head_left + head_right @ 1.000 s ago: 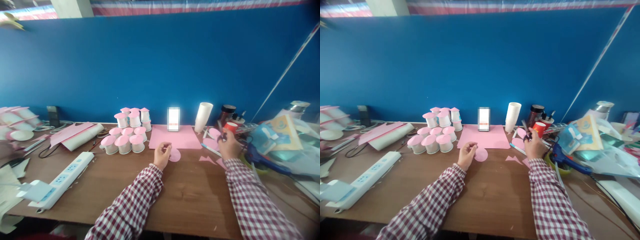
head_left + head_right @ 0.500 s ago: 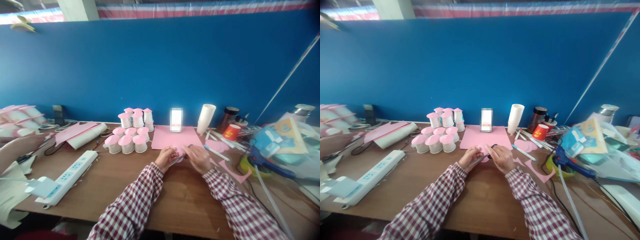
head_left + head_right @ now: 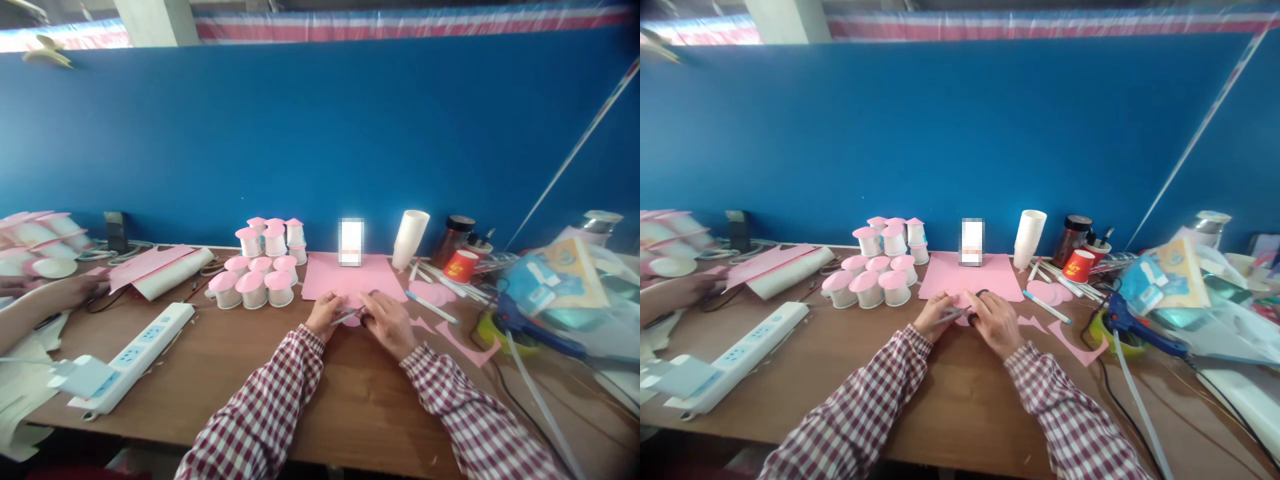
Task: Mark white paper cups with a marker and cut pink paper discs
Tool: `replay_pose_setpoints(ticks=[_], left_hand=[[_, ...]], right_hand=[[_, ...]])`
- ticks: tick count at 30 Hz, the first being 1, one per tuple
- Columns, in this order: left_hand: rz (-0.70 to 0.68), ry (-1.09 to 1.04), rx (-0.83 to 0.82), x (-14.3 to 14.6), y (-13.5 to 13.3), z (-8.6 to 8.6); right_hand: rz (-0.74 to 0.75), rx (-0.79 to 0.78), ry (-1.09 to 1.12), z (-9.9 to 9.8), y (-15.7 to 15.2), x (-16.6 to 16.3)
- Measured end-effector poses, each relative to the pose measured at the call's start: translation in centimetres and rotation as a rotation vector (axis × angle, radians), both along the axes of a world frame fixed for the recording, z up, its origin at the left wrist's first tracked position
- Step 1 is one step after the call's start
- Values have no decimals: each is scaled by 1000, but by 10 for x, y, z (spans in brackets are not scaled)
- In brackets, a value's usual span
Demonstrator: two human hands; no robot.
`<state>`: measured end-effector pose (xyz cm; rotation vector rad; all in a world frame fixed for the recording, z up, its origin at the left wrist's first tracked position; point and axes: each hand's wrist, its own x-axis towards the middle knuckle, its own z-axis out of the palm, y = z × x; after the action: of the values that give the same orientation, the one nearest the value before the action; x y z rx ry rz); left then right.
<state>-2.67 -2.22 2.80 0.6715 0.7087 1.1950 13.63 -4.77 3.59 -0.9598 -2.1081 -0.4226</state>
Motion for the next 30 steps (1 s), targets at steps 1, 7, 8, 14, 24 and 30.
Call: replay_pose_setpoints(ticks=[1, 7, 8, 14, 24, 30], left_hand=[[50, -6, -30, -2, 2, 1], [231, -86, -86, -18, 15, -1], [255, -93, -87, -20, 17, -2], [333, -145, -86, -22, 21, -5], [340, -147, -106, -19, 18, -2], [317, -85, -92, -16, 15, -3]], right_hand=[[-5, -64, 103, -1, -3, -3], [123, -749, 599, -4, -20, -14], [143, -855, 642, -3, -21, -15], [155, -1158, 687, -5, -17, -13], [249, -1273, 597, 0, -22, -14], [225, -1343, 622, -4, -16, -12]])
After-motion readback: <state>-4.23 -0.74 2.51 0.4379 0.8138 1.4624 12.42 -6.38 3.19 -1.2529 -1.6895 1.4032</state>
